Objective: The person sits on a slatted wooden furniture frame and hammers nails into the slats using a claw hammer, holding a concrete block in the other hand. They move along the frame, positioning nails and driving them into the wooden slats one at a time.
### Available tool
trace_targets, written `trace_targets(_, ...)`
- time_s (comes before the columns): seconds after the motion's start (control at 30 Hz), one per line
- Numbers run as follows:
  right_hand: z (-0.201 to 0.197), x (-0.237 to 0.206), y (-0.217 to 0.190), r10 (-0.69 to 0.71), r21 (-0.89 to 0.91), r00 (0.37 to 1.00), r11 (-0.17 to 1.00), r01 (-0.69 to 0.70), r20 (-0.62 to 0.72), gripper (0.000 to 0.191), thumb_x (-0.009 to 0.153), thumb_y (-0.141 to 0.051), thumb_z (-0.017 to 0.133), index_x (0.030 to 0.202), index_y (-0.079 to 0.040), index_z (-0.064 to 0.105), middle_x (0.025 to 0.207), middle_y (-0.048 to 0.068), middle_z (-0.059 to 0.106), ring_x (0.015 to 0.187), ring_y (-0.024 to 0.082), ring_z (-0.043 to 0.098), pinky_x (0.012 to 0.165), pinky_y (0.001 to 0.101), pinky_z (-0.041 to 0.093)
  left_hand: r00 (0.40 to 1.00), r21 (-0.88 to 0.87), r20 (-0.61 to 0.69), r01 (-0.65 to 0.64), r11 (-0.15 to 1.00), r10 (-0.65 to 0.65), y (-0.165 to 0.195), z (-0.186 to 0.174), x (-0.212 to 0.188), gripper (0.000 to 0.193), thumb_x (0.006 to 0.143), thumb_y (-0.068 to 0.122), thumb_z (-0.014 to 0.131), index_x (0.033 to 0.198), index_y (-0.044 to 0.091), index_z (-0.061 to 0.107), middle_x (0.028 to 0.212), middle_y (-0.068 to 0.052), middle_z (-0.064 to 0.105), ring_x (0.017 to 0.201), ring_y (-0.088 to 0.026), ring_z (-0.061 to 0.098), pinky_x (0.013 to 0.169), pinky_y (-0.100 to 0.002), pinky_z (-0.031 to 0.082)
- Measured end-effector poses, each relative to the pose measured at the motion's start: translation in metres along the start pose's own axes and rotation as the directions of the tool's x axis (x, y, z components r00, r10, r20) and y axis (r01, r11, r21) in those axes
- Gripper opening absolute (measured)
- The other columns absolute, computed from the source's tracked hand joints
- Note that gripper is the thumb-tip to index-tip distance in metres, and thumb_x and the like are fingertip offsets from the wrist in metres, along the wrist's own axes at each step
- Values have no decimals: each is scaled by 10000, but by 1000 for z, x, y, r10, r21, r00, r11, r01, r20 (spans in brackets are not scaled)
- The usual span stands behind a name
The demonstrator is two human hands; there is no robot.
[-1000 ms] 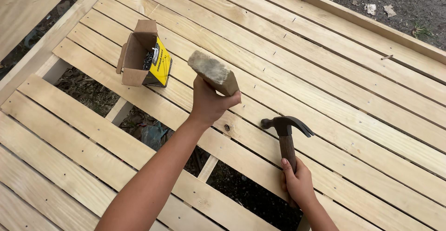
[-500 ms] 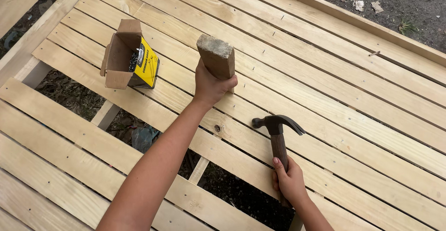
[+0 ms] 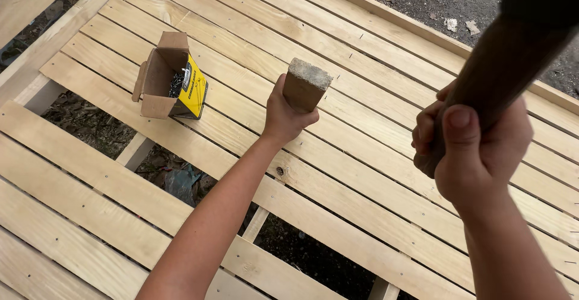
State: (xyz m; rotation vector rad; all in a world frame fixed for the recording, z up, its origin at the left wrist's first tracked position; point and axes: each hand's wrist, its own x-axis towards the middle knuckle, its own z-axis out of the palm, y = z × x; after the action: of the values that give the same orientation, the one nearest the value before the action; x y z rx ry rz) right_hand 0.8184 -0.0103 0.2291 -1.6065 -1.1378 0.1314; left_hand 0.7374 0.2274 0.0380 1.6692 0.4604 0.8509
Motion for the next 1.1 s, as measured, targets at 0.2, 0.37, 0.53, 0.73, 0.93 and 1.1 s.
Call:
trace_targets(0.2,8,14,-10,634,-557,766,676,-483,106,353,1015,-392,620,901,-59,606,596,81,591,529,168,527,508,357,444,1000,35,3,29,999,-29,2,0,0,500,670,124,818,1071,82,522,991,-35,657,912,-141,657,815,-309,582)
trace_targets(0.37,-19,11,-27,228,-47,972,973,-225,61,273,1067,-348,527,1089,-78,566,724,-14,575,564,74,531,510,267,444,999,66,4,48,997,-48,-3,2,2,500,672,132,834,1033,89,492,954,-32,662,886,-134,668,794,-309,590)
trace_targets(0.53,6,5,17,455,-246,868,881,-405,200,336,1011,-363,551,965,-31,525,609,60,547,528,138,498,501,301,435,1000,-13,16,13,1000,-13,-7,0,-2,508,700,118,822,1097,85,505,1002,-43,633,902,-146,627,795,-320,587)
trace_targets(0.73,-1,-34,56,636,-104,767,772,-627,87,341,1023,-359,533,967,-26,575,603,72,555,482,144,514,472,315,437,996,10,48,72,997,-72,-7,-2,-6,526,711,135,835,1127,85,517,1033,-46,642,934,-138,633,816,-322,591)
trace_targets(0.93,47,-115,107,890,207,451,428,-880,75,356,963,-359,607,938,-12,534,604,74,530,446,160,487,437,347,459,992,-70,118,64,995,-56,-17,-11,-6,668,744,152,882,1282,65,496,1181,-61,631,1078,-143,638,906,-318,596)
trace_targets(1.1,83,-159,142,922,181,351,321,-930,164,351,973,-356,604,946,-11,544,566,70,519,423,162,487,430,341,437,996,-41,92,24,999,-20,-23,-12,-10,708,766,172,908,1303,32,469,1212,-77,639,1111,-151,644,945,-323,586)
